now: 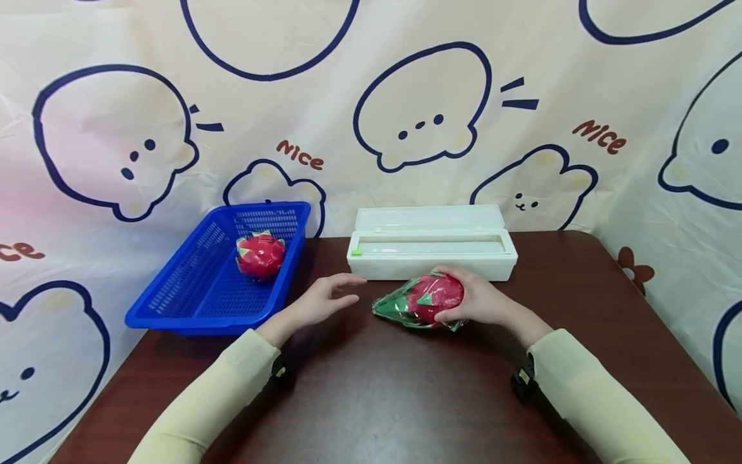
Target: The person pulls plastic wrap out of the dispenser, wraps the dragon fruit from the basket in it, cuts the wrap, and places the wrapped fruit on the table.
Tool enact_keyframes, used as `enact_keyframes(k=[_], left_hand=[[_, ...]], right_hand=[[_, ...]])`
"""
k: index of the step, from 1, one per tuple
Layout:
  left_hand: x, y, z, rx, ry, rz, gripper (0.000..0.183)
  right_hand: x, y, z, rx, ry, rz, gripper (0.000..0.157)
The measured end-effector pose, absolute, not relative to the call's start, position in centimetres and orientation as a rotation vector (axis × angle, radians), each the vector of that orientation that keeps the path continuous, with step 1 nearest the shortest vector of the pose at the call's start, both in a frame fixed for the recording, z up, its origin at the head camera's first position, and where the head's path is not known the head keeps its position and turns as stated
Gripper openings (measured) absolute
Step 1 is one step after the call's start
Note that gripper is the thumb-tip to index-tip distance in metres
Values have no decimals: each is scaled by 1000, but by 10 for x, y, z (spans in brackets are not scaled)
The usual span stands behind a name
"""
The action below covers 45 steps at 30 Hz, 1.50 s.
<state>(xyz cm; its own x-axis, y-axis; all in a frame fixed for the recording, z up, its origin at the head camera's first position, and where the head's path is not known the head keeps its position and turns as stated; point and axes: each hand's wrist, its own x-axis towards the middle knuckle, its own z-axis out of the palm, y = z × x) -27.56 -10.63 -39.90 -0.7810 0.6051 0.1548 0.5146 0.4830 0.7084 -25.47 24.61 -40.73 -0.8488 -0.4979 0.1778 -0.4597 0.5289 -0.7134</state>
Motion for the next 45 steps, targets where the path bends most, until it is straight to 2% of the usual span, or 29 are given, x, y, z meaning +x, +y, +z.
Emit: enact_keyframes(k=[10,30,45], left_hand=[[-282,-102,-399,1014,2620,1235,35],[-286,-102,-403,1010,2595,1219,36],[-284,-101,-400,980,2623,1181,37]], right_hand=[[-242,284,-396,-611,2758,-1226,88],[-202,395,-385,-163,2932,-1000,88],[-186,448,-396,-30,2938,-1058,83]])
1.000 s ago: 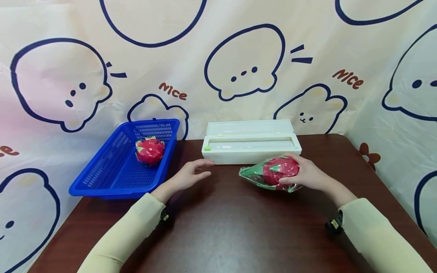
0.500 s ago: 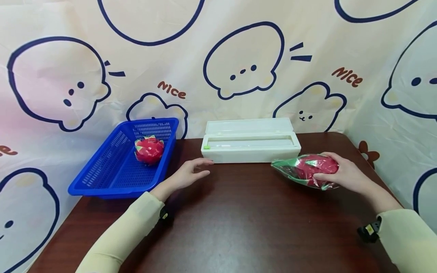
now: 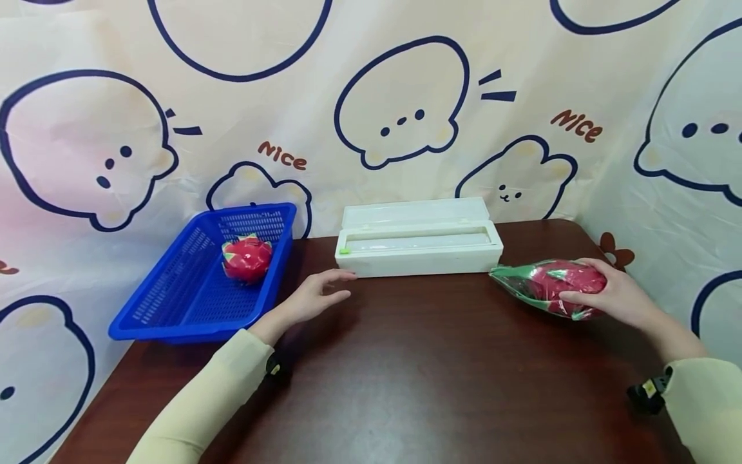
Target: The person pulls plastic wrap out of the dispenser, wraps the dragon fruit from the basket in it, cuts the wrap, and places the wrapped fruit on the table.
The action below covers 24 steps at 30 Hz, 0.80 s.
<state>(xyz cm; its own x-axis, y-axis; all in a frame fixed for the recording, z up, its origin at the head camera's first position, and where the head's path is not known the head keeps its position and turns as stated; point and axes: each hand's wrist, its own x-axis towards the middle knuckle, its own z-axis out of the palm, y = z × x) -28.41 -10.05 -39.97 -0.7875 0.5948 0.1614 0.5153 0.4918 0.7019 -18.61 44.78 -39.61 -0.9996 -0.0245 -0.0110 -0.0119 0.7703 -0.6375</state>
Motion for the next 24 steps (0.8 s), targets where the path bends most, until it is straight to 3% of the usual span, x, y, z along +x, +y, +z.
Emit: enact_keyframes(k=[24], left_hand=[[-282,-104,-402,1018,2597,1175,41]], right_hand=[[-203,476,-390,147,2928,-958,104]])
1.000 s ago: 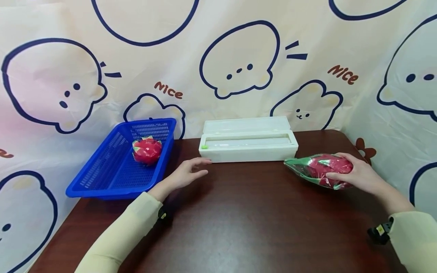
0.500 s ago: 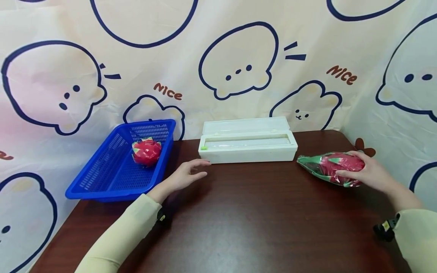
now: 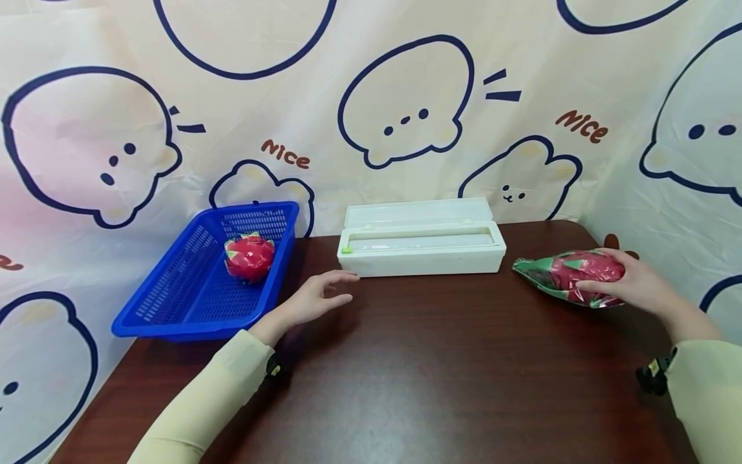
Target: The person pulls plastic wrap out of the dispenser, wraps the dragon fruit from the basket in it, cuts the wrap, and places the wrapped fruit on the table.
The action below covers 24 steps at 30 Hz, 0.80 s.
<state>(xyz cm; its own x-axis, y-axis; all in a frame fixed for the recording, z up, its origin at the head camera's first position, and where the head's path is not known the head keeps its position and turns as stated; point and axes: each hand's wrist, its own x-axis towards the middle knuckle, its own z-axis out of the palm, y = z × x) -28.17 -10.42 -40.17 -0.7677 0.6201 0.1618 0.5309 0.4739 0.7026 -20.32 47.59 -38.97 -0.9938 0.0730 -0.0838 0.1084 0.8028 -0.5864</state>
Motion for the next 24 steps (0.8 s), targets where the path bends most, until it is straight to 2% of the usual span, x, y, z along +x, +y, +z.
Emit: enact_keyframes(k=[24], left_hand=[[-283,-101,-401,1083,2608,1224,41]], right_hand=[[-204,479,-395,147,2967,-951,120]])
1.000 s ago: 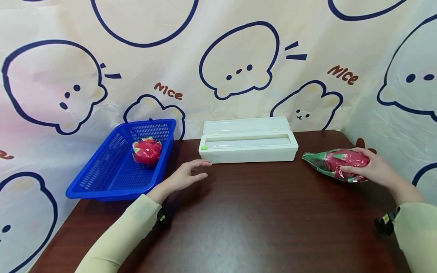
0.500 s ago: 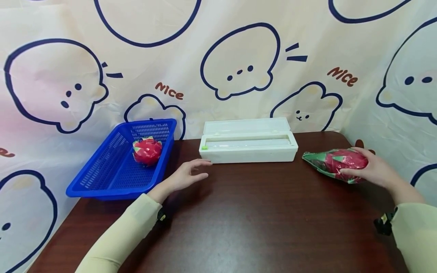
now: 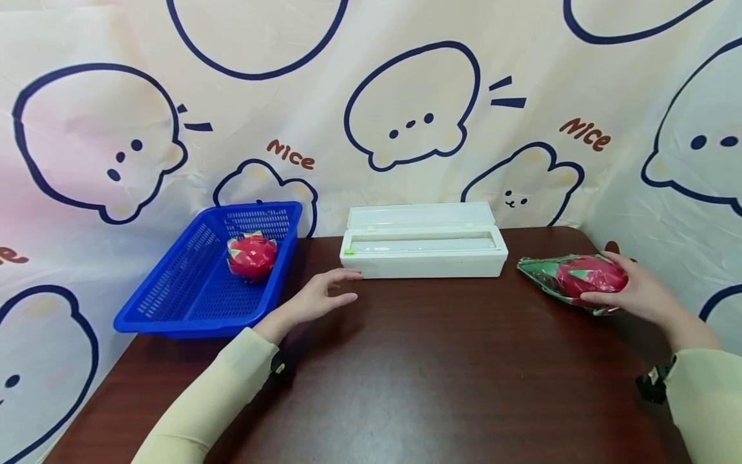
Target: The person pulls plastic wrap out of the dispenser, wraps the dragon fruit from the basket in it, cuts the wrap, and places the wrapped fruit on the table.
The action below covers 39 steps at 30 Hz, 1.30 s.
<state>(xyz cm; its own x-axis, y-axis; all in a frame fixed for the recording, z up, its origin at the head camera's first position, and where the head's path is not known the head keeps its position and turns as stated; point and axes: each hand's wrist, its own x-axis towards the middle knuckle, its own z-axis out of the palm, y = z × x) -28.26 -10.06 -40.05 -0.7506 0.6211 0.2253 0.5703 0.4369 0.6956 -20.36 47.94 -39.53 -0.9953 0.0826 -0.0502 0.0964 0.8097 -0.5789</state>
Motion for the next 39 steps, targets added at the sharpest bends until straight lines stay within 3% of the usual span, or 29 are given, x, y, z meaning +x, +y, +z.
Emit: enact_keyframes(k=[8,19,26,39], left_hand=[[-291,-98,-388,1034,2586,1417,41],[-313,-83,-378,934,2666,1584,50],[-328,-66,-379,746,2671,1548,52],[-357,-61,-389,757,2695,1273,40]], right_hand=[[-212,466,-376,35,3072,-857,106],[-239,407,-334,-109,3070,-830,99],[-264,366,-339,-223,3069,-869,95],[-298,325,-367,-414,3016,-1009,66]])
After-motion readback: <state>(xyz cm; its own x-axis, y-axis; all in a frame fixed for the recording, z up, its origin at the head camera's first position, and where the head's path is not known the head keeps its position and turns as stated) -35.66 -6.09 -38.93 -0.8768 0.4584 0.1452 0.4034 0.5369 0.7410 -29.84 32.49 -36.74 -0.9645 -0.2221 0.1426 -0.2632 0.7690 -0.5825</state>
